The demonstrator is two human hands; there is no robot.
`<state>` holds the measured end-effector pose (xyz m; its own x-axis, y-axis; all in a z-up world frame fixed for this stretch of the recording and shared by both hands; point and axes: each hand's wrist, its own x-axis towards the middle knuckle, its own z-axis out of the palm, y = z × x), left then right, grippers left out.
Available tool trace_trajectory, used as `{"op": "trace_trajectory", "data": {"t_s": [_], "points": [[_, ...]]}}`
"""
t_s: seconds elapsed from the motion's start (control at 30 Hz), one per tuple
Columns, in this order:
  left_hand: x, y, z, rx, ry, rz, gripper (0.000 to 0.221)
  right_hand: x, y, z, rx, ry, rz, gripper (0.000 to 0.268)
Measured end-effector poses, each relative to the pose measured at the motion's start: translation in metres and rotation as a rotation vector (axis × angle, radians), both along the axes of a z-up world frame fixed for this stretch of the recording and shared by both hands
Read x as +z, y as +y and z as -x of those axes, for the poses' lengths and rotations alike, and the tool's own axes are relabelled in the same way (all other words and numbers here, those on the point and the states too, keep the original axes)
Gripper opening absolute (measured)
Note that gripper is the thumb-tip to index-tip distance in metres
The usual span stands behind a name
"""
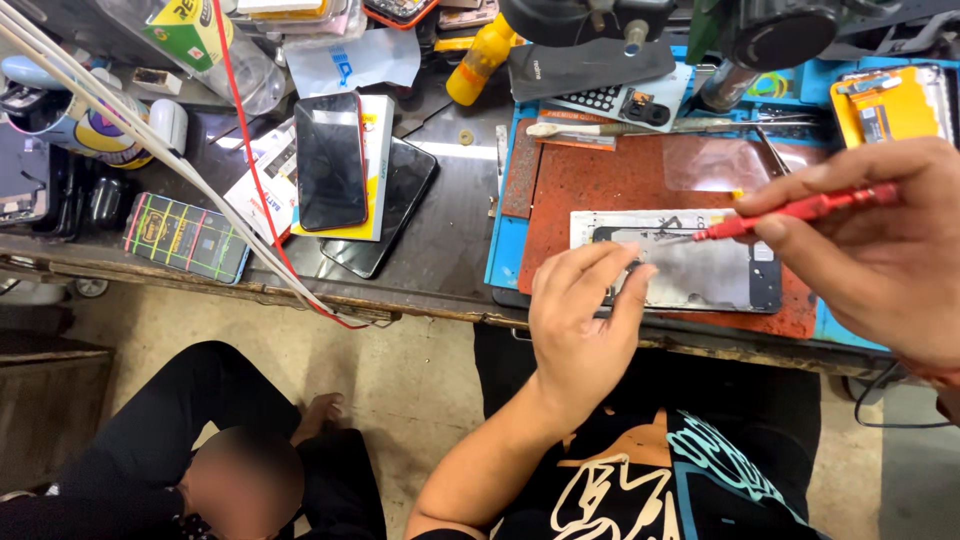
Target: The person uses a screwdriver to remove screws from the internal frame of a mobile phone, uses a pry tool to separate components, and then wipes the internal surface.
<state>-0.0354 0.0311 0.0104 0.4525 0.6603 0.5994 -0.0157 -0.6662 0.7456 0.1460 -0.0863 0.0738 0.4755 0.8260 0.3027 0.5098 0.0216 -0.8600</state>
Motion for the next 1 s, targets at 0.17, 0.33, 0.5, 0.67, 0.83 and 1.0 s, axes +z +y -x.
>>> {"op": "trace_trajectory", "data": {"t_s": [0.17, 0.33, 0.5, 0.67, 0.83, 1.0], "points": [[0.005, -0.007, -0.002, -0.075, 0.025, 0.0, 0.028, 0.004, -0.021, 0.004, -0.068, -0.092, 0.085, 0.033], [0.005, -0.013, -0.003, -0.125, -0.004, 0.004, 0.022, 0.006, -0.034, 0.005, -0.103, -0.029, 0.185, 0.033], [0.006, -0.017, -0.003, -0.139, -0.013, 0.003, 0.021, 0.004, -0.037, 0.005, -0.039, 0.021, 0.143, 0.033], [0.006, -0.018, -0.001, -0.169, -0.023, -0.002, 0.02, -0.002, -0.041, 0.004, 0.121, -0.021, -0.049, 0.037], [0.004, -0.022, -0.007, -0.134, 0.085, 0.006, 0.031, -0.005, -0.052, -0.005, 0.064, 0.009, 0.099, 0.03], [0.0, -0.022, -0.009, -0.143, 0.247, -0.141, 0.04, -0.003, -0.064, -0.017, 0.114, -0.102, 0.177, 0.021]]}}
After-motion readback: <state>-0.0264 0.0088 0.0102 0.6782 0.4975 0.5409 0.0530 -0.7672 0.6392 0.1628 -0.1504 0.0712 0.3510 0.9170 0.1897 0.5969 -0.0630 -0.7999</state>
